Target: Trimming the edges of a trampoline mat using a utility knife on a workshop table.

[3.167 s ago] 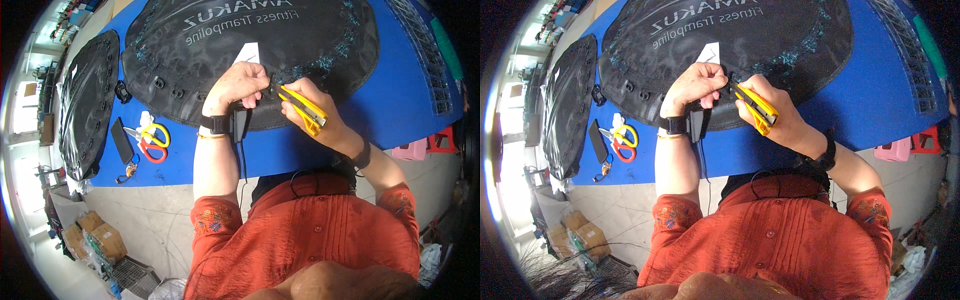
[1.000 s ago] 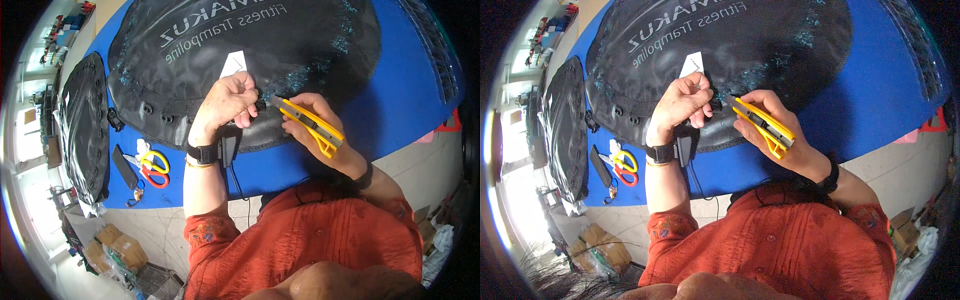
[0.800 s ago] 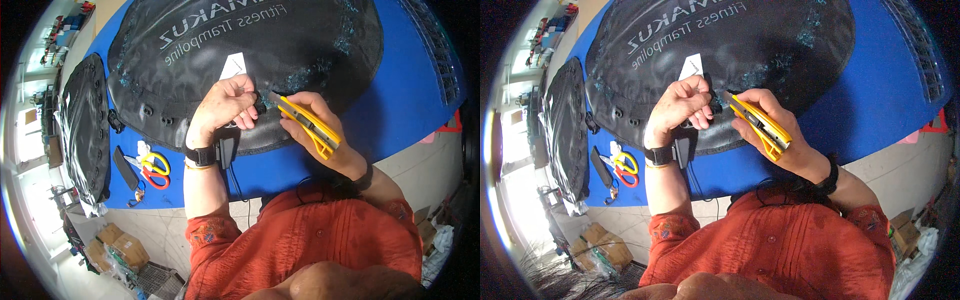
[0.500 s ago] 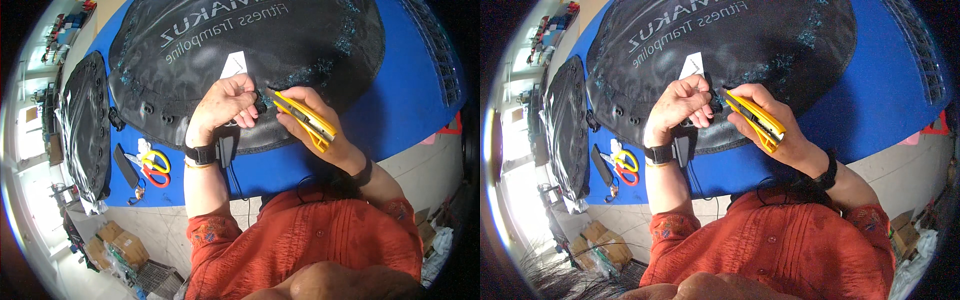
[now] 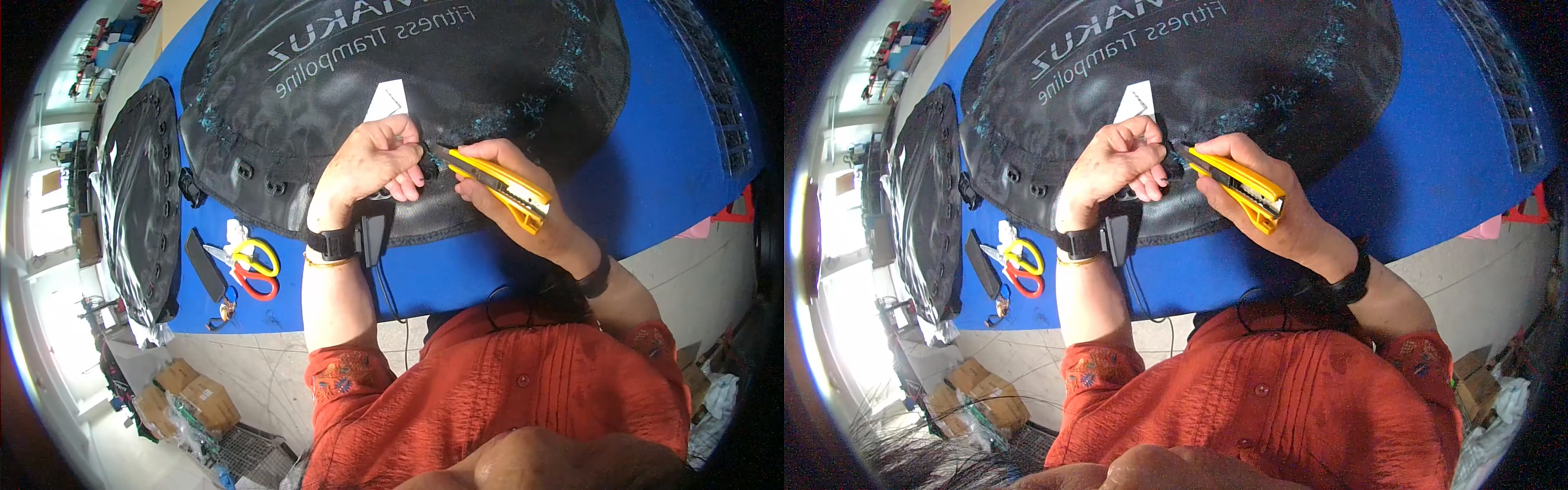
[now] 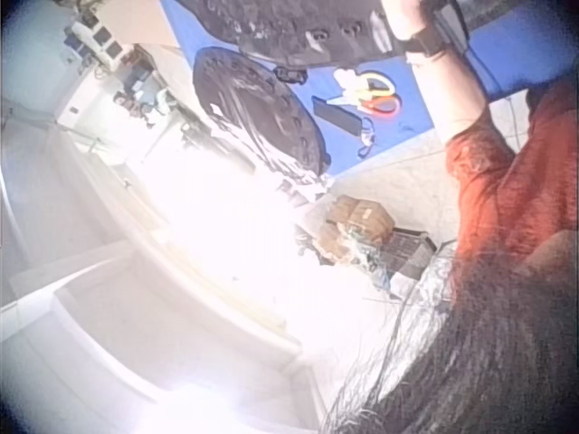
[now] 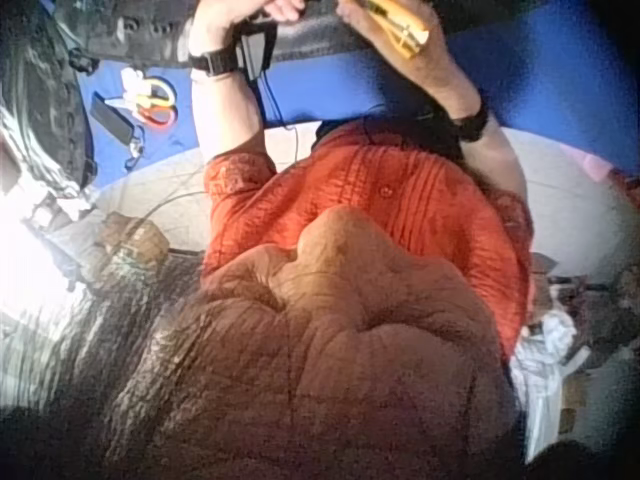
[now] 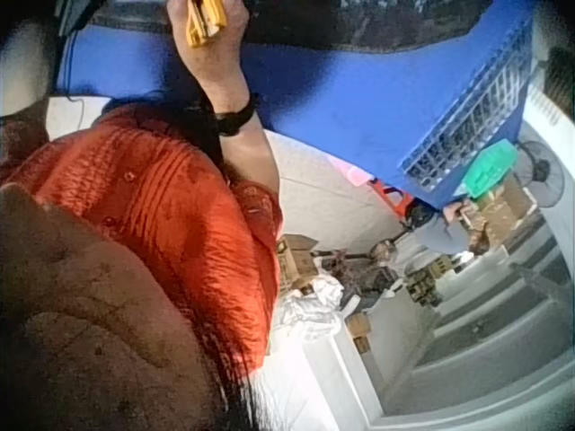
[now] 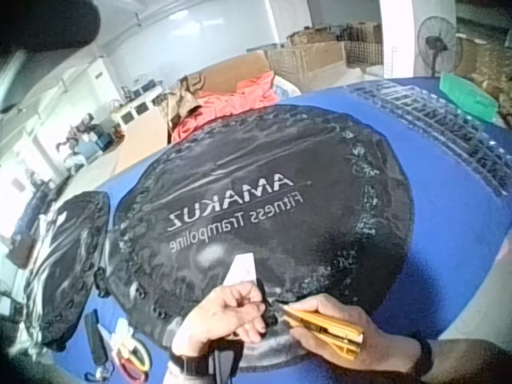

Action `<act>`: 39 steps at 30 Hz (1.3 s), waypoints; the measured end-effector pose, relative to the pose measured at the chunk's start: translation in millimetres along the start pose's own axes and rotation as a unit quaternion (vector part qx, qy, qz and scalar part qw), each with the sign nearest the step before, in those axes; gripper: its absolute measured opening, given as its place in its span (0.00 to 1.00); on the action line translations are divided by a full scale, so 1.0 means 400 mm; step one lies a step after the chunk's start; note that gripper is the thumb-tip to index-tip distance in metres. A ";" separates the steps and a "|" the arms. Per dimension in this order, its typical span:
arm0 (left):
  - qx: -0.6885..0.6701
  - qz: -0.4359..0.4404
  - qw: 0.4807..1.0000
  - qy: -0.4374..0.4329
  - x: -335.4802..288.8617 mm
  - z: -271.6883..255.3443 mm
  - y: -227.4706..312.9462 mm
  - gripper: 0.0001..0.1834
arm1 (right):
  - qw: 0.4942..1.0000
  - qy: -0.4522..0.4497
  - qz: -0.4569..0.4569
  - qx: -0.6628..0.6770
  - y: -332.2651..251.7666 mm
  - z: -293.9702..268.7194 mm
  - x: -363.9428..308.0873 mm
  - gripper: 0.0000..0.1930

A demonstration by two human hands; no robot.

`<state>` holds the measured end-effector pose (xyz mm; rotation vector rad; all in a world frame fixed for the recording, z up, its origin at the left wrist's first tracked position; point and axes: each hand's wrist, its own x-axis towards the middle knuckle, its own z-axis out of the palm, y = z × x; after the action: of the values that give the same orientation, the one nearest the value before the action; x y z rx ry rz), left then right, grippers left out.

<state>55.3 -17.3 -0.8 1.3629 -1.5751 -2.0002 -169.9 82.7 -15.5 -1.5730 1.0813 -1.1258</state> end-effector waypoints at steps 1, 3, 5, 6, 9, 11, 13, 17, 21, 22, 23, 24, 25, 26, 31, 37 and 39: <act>0.006 -0.002 1.000 0.003 0.000 0.001 0.001 0.04 | 1.000 0.000 -0.001 0.000 -0.001 0.001 0.000 0.15; 0.003 -0.003 1.000 0.004 0.001 0.002 0.000 0.04 | 1.000 0.002 -0.022 -0.020 -0.004 0.003 -0.001 0.13; -0.001 -0.002 1.000 0.004 0.002 0.002 0.001 0.04 | 0.999 0.003 -0.033 -0.039 -0.010 0.003 -0.004 0.13; 0.001 0.000 1.000 0.006 0.002 0.002 0.000 0.04 | 0.997 0.005 -0.043 -0.057 -0.013 0.003 -0.006 0.13; 0.005 0.001 1.000 0.009 0.004 0.003 0.001 0.04 | 0.997 0.001 -0.045 -0.064 -0.015 0.003 -0.013 0.13; 0.008 0.000 1.000 0.012 0.002 0.003 0.001 0.03 | 0.999 -0.007 -0.014 -0.050 -0.023 0.002 -0.020 0.13; 0.008 0.006 1.000 0.013 -0.001 0.002 0.000 0.04 | 0.999 -0.013 0.018 -0.035 -0.026 0.001 -0.029 0.14; -0.001 0.011 1.000 0.015 0.001 0.003 0.000 0.04 | 0.998 -0.020 -0.003 -0.053 -0.028 -0.002 -0.045 0.14; 0.007 0.010 1.000 0.019 0.002 0.008 -0.001 0.04 | 0.999 -0.016 0.006 -0.034 -0.024 -0.001 -0.050 0.14; 0.008 0.010 1.000 0.024 -0.001 0.009 0.000 0.05 | 0.999 -0.014 0.003 -0.032 -0.027 0.001 -0.049 0.14; 0.009 0.011 1.000 0.024 -0.001 0.010 0.000 0.05 | 0.999 -0.014 0.002 -0.032 -0.028 0.003 -0.049 0.14; 0.025 0.012 0.999 0.030 0.000 0.011 -0.002 0.06 | 0.999 -0.015 -0.008 -0.041 -0.030 0.005 -0.048 0.15; 0.041 0.013 0.998 0.035 0.002 0.015 -0.002 0.07 | 0.998 -0.015 -0.017 -0.051 -0.028 0.005 -0.049 0.15; 0.042 0.014 0.998 0.035 0.001 0.020 0.000 0.07 | 0.998 -0.015 -0.018 -0.052 -0.025 0.006 -0.050 0.15; 0.112 0.017 0.989 0.093 -0.005 0.053 0.014 0.12 | 0.995 -0.011 -0.059 -0.078 -0.019 0.010 -0.053 0.16; 0.136 0.029 0.984 0.110 -0.013 0.063 0.017 0.11 | 0.992 -0.021 -0.075 -0.103 -0.029 0.015 -0.055 0.17; 0.112 0.022 0.988 0.104 -0.011 0.057 0.004 0.11 | 0.991 -0.019 -0.079 -0.105 -0.028 0.019 -0.056 0.17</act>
<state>39.3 -0.7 2.1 1.5462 -1.7544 -1.6353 -165.7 108.0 -10.3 -1.8647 1.0943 -1.1090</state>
